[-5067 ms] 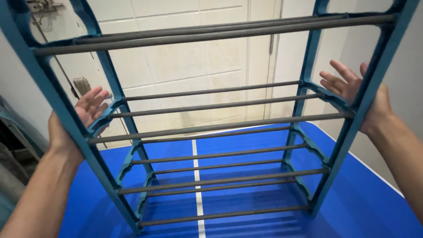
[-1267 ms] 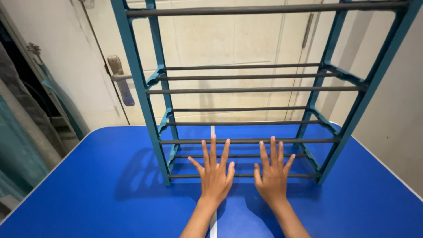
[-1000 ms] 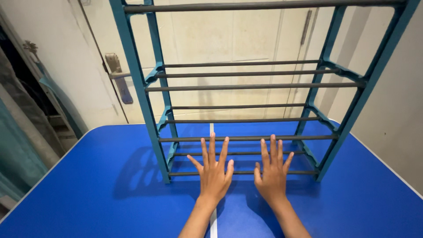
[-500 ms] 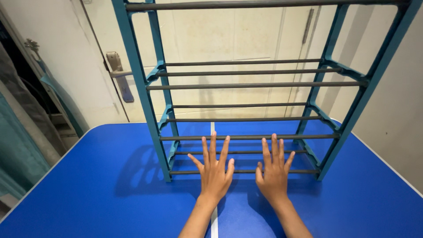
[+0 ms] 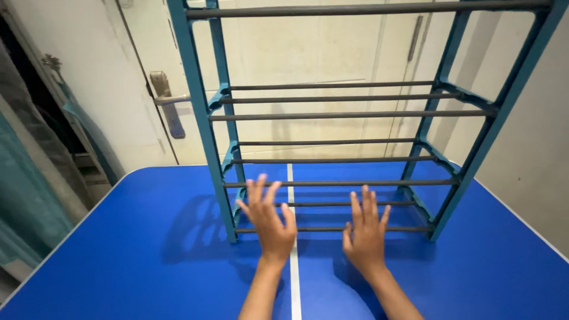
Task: The person disassembles a teal metal rack by removing horizontal bars, then reassembles it by inserting the bars back into the frame. The person handles the rack and bars by hand on a blue table.
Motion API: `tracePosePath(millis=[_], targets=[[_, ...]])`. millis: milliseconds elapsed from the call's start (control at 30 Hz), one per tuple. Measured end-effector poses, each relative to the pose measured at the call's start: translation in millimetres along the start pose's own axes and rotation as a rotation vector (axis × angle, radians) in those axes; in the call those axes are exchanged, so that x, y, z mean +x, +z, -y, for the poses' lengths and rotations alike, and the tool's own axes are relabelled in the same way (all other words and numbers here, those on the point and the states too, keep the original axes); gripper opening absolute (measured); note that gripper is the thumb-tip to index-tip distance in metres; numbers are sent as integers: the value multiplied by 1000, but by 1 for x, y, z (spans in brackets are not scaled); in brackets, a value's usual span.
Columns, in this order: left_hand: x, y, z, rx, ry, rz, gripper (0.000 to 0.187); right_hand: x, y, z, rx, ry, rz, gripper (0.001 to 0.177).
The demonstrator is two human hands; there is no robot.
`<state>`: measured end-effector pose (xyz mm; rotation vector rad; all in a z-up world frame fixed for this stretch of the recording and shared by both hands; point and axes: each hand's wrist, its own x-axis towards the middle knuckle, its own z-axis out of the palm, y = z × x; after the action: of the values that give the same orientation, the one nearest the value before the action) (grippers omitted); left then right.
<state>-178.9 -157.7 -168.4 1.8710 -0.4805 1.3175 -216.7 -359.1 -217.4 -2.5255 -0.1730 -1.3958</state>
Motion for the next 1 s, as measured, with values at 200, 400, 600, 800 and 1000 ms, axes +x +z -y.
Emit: tracePosePath(millis=[200, 400, 600, 800, 1000], targets=[[5, -15, 59, -274, -237, -369, 50, -14, 18, 37, 27, -248, 230, 73], [-40, 3, 157, -627, -603, -231, 33, -16, 47, 83, 205, -273, 632, 68], [-70, 0, 208, -673, -669, 17, 49, -9, 85, 116, 330, -163, 671, 57], [-52, -34, 208, -464, -518, 245, 44, 1, 133, 143, 339, -149, 613, 41], [-38, -46, 212, -356, -341, 316, 30, 5, 160, 167, 382, -105, 505, 30]])
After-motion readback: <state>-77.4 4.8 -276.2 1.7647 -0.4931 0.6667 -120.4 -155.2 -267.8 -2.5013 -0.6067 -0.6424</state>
